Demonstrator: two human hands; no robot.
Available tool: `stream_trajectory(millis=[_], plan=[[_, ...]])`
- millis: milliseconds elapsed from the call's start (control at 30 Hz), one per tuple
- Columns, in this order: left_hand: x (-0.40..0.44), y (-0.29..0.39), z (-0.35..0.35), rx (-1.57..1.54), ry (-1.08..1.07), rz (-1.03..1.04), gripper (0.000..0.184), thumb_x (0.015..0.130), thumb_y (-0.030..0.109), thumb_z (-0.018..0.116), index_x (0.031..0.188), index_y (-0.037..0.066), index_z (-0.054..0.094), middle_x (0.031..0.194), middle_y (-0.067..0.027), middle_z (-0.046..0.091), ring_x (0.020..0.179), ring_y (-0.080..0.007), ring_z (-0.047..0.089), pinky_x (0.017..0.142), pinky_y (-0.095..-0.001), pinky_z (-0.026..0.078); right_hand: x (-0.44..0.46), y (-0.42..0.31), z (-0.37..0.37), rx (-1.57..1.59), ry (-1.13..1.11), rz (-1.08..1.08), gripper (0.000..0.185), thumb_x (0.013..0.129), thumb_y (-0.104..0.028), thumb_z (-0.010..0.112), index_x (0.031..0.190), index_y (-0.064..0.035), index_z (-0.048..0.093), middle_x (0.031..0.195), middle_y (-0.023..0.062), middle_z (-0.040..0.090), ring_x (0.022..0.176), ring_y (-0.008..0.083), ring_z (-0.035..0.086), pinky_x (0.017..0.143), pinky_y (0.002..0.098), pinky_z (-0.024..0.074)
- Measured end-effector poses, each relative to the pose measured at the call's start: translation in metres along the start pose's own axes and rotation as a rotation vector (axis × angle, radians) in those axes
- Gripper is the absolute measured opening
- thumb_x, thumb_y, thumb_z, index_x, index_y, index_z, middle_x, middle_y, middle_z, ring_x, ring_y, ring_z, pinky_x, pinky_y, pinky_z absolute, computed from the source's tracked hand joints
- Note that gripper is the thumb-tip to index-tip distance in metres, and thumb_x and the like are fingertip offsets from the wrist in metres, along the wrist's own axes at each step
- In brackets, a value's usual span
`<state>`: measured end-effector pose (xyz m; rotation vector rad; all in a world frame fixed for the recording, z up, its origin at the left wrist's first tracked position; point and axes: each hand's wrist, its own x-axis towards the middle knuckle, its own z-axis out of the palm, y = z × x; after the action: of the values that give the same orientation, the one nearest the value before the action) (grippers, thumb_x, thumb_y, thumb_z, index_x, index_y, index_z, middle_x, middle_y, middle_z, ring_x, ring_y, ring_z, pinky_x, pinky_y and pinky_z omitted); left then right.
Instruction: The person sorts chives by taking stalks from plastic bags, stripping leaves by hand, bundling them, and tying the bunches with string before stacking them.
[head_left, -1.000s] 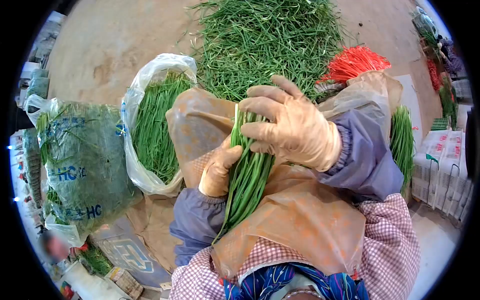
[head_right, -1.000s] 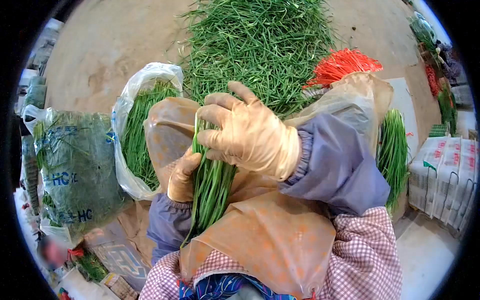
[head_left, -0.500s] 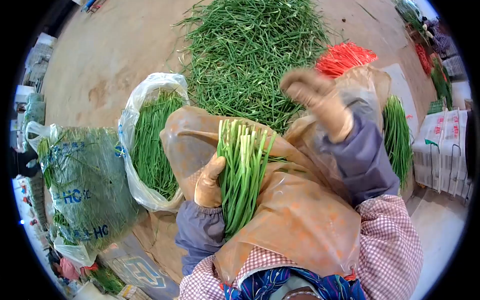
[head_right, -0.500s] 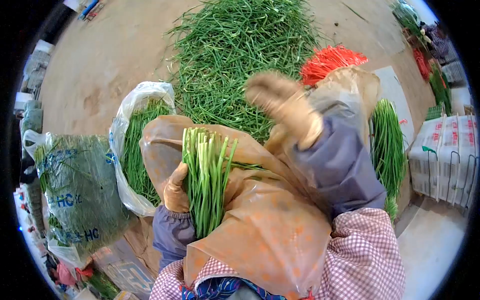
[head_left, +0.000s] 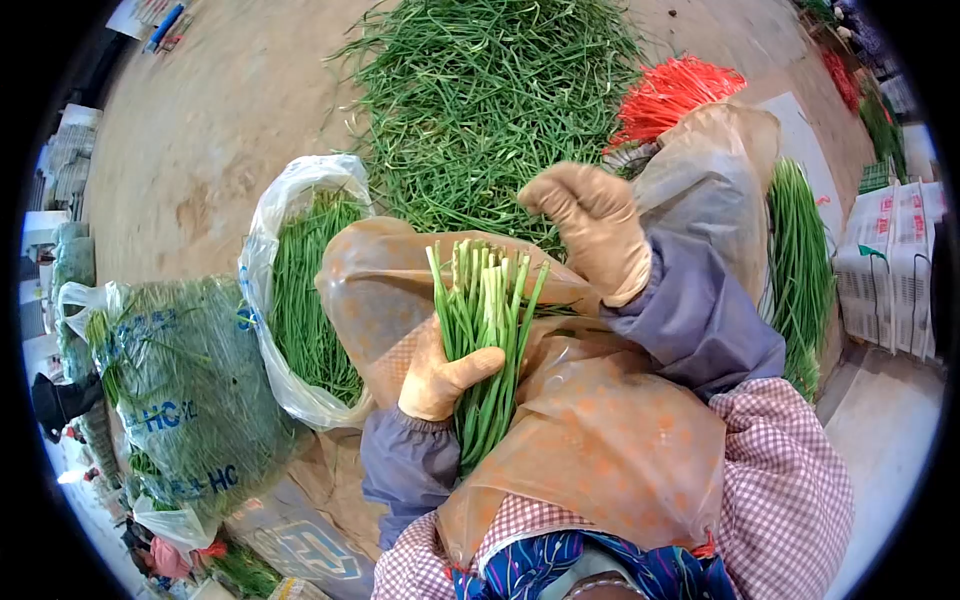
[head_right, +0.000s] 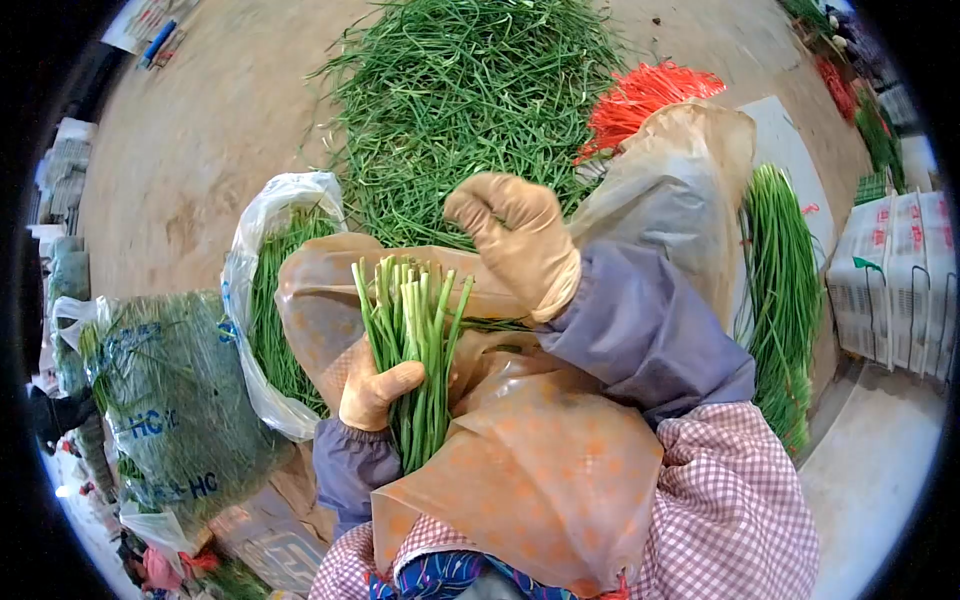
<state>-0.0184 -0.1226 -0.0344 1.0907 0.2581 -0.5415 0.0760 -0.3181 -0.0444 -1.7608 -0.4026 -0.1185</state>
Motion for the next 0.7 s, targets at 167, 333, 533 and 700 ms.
stream_trajectory(millis=[167,333,533,700], plan=[[0.004,0.000,-0.005,0.100,-0.107,0.036,0.061,0.077,0.019,0.077,0.128,0.001,0.050,0.113,-0.0063,0.061,0.103,-0.0162,0.056,0.090,-0.0302,0.046,0.022,-0.033,0.001,-0.227,-0.456,-0.407,0.030,0.081,-0.026,0.073,0.104,-0.0079,0.064,0.110,0.0131,0.060,0.101,0.0325,0.059,0.086,0.0430,0.0478],[0.001,-0.007,-0.002,0.021,-0.059,-0.017,0.062,0.085,0.020,0.073,0.135,0.002,0.042,0.122,-0.0053,0.055,0.106,-0.0162,0.054,0.093,-0.0307,0.045,0.019,-0.017,0.025,-0.351,-0.521,-0.434,0.022,0.080,-0.027,0.071,0.097,-0.0133,0.065,0.112,0.0095,0.059,0.104,0.0323,0.057,0.092,0.0460,0.0420],[-0.001,0.002,0.000,-0.035,-0.080,0.017,0.065,0.081,0.021,0.075,0.134,0.001,0.044,0.121,-0.0060,0.057,0.111,-0.0172,0.054,0.096,-0.0321,0.044,0.025,0.004,0.014,0.418,-0.070,0.232,0.015,0.091,-0.019,0.066,0.093,-0.0043,0.068,0.092,0.0056,0.069,0.084,0.0142,0.064,0.079,0.0288,0.0503],[-0.004,0.002,-0.016,-0.123,-0.130,-0.074,0.072,0.073,0.028,0.080,0.130,0.000,0.046,0.105,-0.0099,0.063,0.086,-0.0195,0.064,0.075,-0.0318,0.054,0.029,0.061,-0.059,0.754,0.135,0.465,0.032,0.098,-0.037,0.052,0.104,-0.0073,0.064,0.102,0.0098,0.069,0.094,0.0237,0.064,0.088,0.0390,0.0505]])
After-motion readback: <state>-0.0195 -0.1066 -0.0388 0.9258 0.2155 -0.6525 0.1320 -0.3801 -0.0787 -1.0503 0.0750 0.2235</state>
